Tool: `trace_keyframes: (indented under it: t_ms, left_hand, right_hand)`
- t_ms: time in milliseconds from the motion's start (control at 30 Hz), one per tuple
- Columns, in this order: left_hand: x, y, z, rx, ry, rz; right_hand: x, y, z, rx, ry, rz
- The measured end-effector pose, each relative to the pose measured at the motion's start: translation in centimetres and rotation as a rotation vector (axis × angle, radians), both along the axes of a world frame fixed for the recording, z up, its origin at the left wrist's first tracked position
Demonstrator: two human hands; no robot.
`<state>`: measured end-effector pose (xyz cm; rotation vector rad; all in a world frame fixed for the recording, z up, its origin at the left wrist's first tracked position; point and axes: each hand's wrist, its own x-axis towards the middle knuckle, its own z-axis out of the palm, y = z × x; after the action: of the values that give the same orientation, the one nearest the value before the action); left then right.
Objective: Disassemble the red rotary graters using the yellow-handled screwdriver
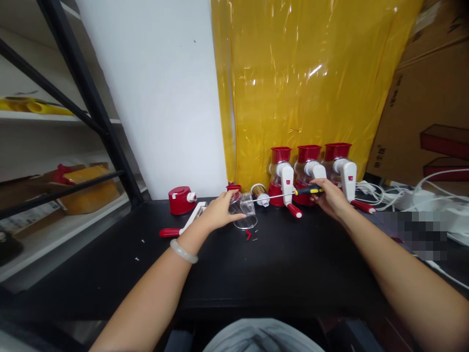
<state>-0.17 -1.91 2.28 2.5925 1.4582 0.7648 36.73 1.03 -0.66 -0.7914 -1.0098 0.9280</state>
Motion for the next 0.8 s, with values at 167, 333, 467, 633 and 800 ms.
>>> trace_keyframes:
  t_ms: [167, 333, 467, 633, 800]
  left_hand:
    - [0.09, -0.09, 0.05, 0.003, -0.008, -0.001]
    - [0.02, 0.03, -0.07, 0.011, -0.006, -0.014]
    - [0.00, 0.09, -0.15, 0.012, 0.008, -0.011]
    - [0.01, 0.14, -0.20, 0.016, 0.016, -0.008]
    - [-0.03, 0.14, -0.20, 0.018, 0.002, -0.013]
  right_hand:
    - [-0.18, -0.79, 0.58, -0.044, 0.151, 0.050]
    - [-0.10, -0.79, 0.42, -0.033, 0.110, 0.079]
    - [-0.18, -0.46, 0.19, -0.022, 0.077, 0.019]
    - [-0.46, -0.59, 0.29, -0.012, 0.039, -0.050]
    - [-0.32, -0.84, 0.39, 0.031, 0.011, 0.041]
